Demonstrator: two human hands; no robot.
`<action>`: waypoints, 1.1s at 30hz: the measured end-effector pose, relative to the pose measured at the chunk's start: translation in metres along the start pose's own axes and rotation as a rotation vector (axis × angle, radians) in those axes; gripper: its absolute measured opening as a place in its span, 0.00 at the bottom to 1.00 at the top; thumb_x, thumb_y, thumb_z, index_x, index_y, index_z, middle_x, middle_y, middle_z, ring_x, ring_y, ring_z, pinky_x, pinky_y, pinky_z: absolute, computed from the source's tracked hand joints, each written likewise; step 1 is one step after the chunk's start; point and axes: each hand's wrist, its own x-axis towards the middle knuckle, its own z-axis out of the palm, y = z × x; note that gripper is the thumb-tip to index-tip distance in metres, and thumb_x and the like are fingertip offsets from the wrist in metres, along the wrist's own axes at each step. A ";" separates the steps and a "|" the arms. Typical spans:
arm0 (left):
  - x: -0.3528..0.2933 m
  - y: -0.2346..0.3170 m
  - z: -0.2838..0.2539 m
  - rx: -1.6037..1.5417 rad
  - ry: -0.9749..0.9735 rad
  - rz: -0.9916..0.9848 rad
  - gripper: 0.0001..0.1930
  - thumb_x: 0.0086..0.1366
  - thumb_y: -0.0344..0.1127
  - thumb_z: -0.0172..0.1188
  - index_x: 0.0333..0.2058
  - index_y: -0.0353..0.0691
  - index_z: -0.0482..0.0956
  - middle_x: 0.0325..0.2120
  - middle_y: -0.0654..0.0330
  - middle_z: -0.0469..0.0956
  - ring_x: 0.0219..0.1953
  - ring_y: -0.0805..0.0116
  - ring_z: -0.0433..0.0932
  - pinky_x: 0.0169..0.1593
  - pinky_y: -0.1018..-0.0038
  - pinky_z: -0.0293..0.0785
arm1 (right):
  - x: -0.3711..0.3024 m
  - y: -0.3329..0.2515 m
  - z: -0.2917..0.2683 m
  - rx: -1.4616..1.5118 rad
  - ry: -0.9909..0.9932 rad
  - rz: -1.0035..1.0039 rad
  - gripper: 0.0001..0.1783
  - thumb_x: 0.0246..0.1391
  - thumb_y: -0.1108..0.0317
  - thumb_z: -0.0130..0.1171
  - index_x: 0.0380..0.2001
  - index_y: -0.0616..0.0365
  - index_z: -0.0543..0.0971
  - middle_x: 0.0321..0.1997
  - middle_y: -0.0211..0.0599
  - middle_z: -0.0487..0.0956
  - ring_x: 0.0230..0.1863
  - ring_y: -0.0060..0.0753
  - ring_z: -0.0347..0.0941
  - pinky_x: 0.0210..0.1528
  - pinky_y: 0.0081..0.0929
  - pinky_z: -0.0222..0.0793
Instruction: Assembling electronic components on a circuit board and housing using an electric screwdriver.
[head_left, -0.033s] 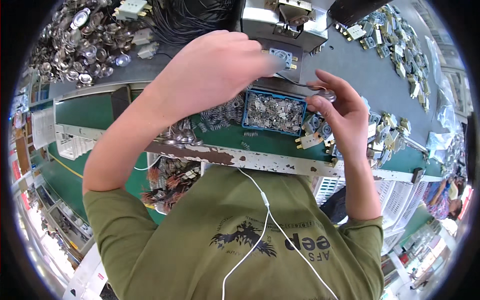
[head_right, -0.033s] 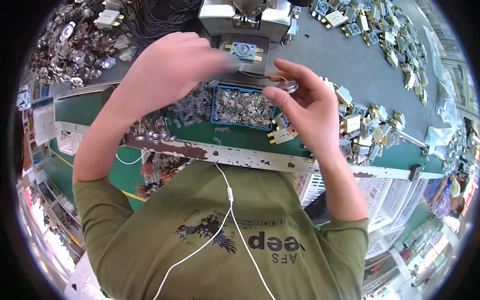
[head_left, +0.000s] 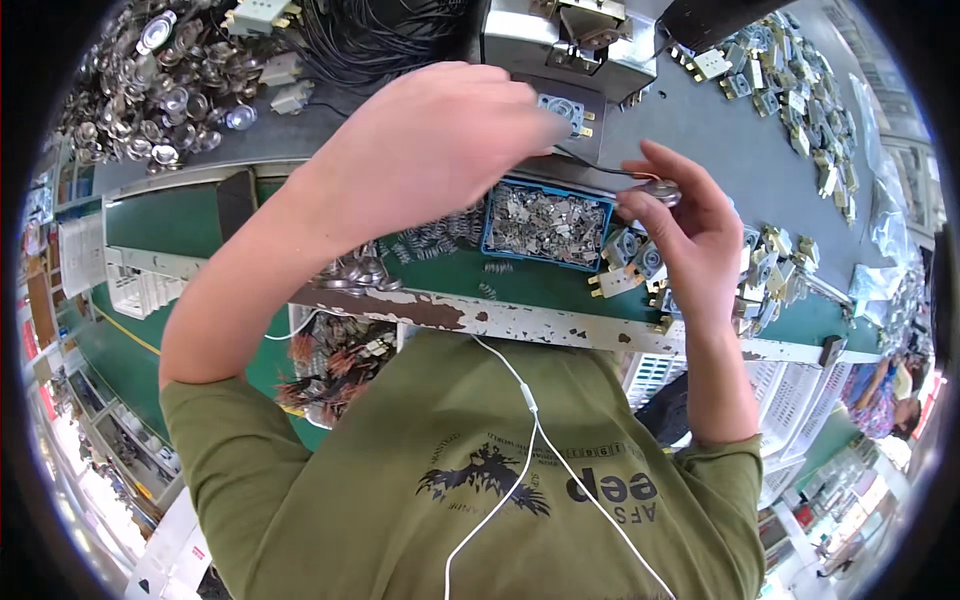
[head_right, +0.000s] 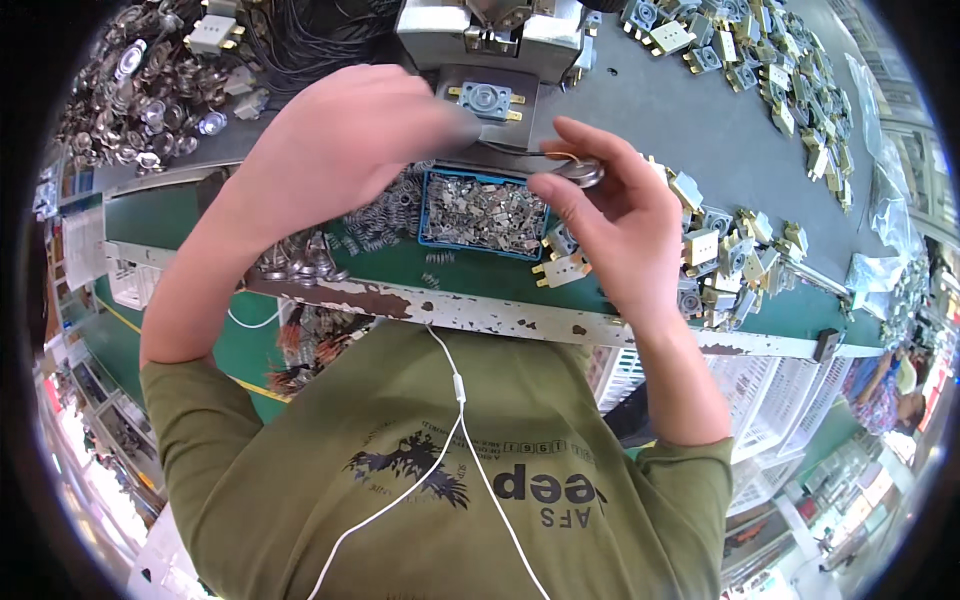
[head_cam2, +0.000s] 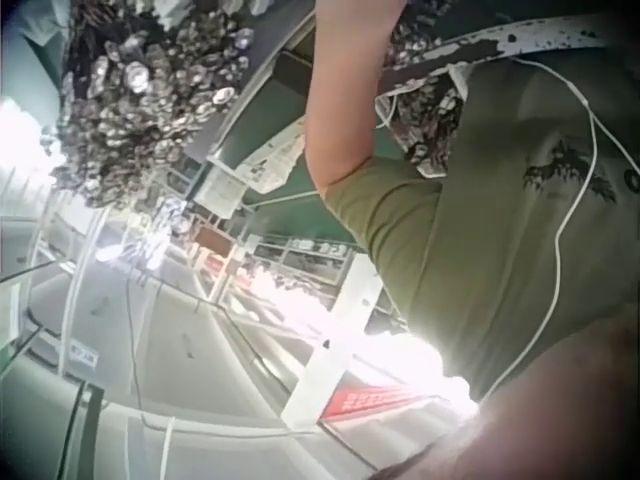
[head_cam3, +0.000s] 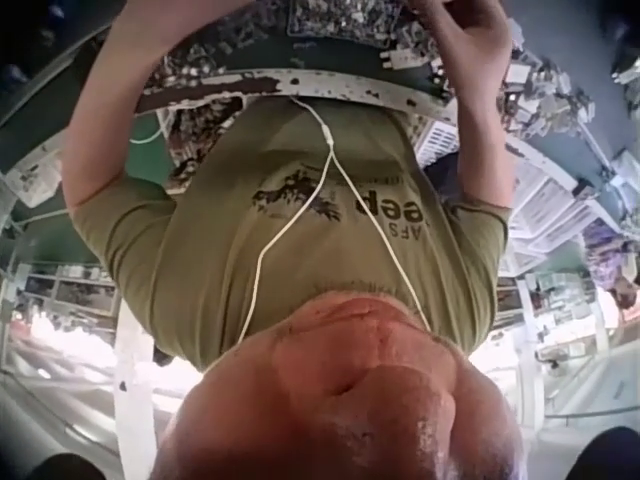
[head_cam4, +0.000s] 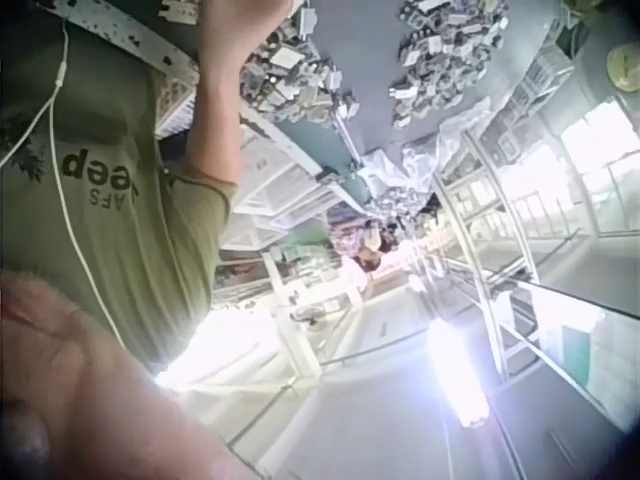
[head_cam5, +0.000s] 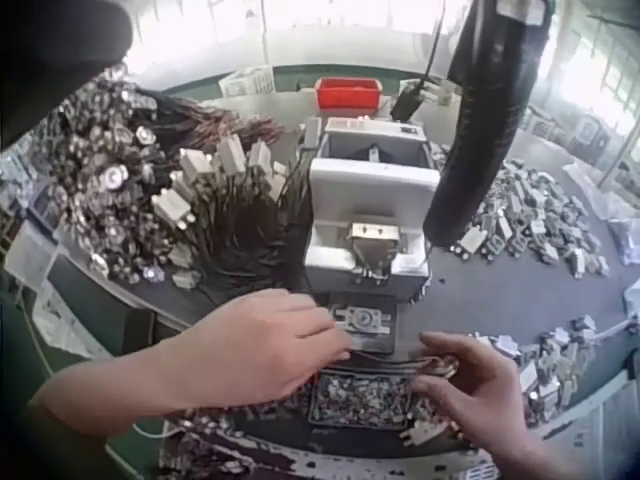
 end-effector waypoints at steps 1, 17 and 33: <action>0.004 0.006 0.004 -0.075 0.049 0.025 0.08 0.63 0.36 0.66 0.39 0.43 0.83 0.27 0.61 0.77 0.34 0.60 0.80 0.39 0.66 0.77 | -0.005 -0.008 0.003 -0.026 0.026 -0.059 0.27 0.62 0.79 0.64 0.64 0.66 0.73 0.55 0.46 0.82 0.49 0.27 0.82 0.53 0.25 0.79; 0.007 0.013 -0.001 0.053 0.122 0.074 0.10 0.55 0.35 0.65 0.38 0.46 0.83 0.26 0.67 0.74 0.32 0.68 0.77 0.34 0.70 0.75 | 0.003 -0.011 0.008 0.283 -0.023 0.042 0.19 0.67 0.75 0.58 0.59 0.69 0.72 0.54 0.52 0.81 0.49 0.34 0.83 0.55 0.30 0.80; 0.007 0.007 -0.027 -0.069 -0.040 -0.037 0.07 0.61 0.36 0.67 0.36 0.43 0.82 0.27 0.60 0.75 0.32 0.58 0.79 0.35 0.63 0.75 | 0.021 0.001 0.005 0.682 -0.209 0.164 0.27 0.73 0.72 0.48 0.70 0.71 0.62 0.67 0.60 0.73 0.62 0.45 0.78 0.63 0.37 0.77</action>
